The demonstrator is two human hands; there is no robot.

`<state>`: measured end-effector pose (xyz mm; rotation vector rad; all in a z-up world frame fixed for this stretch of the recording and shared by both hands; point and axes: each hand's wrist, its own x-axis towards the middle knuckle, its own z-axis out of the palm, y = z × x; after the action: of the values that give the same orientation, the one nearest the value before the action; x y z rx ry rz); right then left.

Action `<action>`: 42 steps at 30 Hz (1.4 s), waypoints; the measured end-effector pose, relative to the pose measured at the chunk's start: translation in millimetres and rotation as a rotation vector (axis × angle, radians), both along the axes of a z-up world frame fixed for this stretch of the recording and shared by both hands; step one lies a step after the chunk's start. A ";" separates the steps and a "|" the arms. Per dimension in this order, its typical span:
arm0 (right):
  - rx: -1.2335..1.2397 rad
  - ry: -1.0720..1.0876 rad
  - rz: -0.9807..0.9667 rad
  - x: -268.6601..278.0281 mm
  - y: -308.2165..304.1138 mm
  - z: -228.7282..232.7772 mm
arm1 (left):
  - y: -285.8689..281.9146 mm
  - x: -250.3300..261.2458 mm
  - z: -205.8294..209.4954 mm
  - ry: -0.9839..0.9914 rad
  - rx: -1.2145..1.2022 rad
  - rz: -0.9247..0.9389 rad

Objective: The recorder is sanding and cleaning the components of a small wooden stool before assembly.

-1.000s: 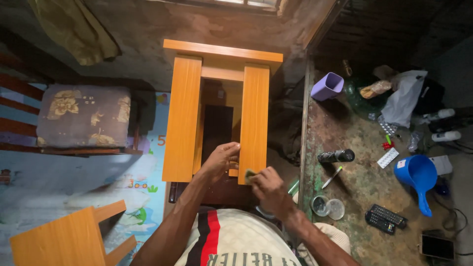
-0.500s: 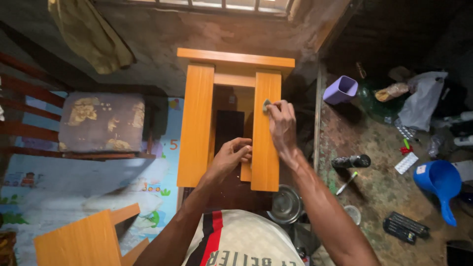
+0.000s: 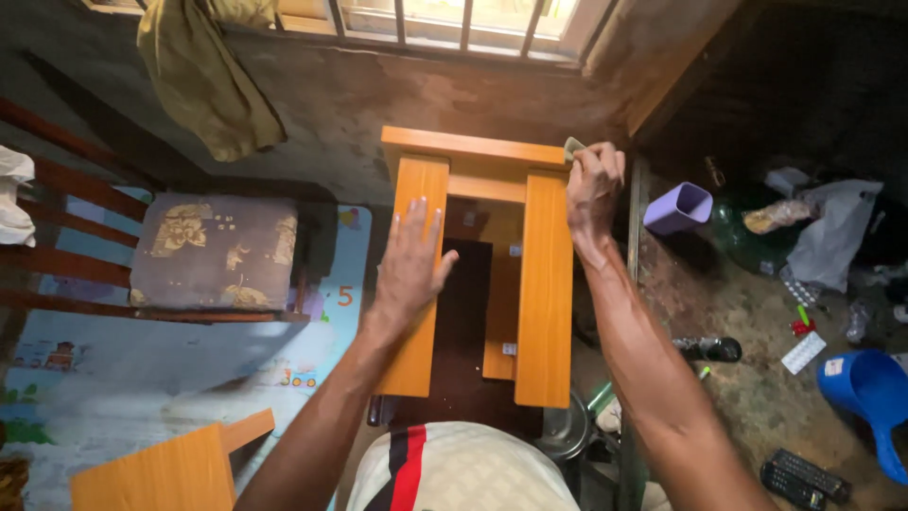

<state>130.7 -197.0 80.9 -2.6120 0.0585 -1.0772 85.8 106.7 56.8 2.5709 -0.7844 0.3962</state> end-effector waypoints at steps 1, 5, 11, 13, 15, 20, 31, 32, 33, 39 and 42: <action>-0.004 -0.001 0.004 11.1 3.8 -14.5 | -2.1 -2.2 2.5 -0.001 -0.004 0.004; 0.100 -0.027 0.135 30.4 69.2 -21.3 | -3.3 -6.8 12.9 -0.022 0.037 0.041; -0.026 -0.010 0.354 56.1 179.6 -12.1 | 2.5 -2.3 9.2 0.056 0.039 0.029; -0.073 0.028 0.385 64.4 185.5 -12.6 | 4.3 -1.1 9.5 0.073 0.019 0.014; -0.089 0.071 0.450 68.8 176.7 -5.8 | 3.9 -0.8 21.0 0.072 0.009 0.028; -0.046 0.000 0.358 47.9 102.4 -1.1 | 4.8 0.4 15.3 0.033 -0.028 0.012; -0.022 -0.212 -0.094 28.8 58.7 -30.8 | 3.1 3.9 3.0 0.007 0.011 0.020; 0.018 -0.170 -0.013 34.1 80.5 -23.0 | 2.1 4.7 -1.5 -0.007 0.004 0.019; 0.056 -0.127 0.069 39.0 102.2 -15.4 | 1.1 5.1 -6.1 -0.021 -0.003 0.018; 0.100 0.030 0.335 68.9 204.1 -3.1 | 5.6 5.1 -4.5 -0.013 -0.012 -0.018; 0.016 0.053 0.385 75.3 211.2 -1.8 | 4.1 5.2 -15.8 0.088 -0.071 -0.004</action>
<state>206.0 14.2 79.1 -2.4947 -0.4052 -0.8650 91.1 110.8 41.0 2.5021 -0.7311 0.3024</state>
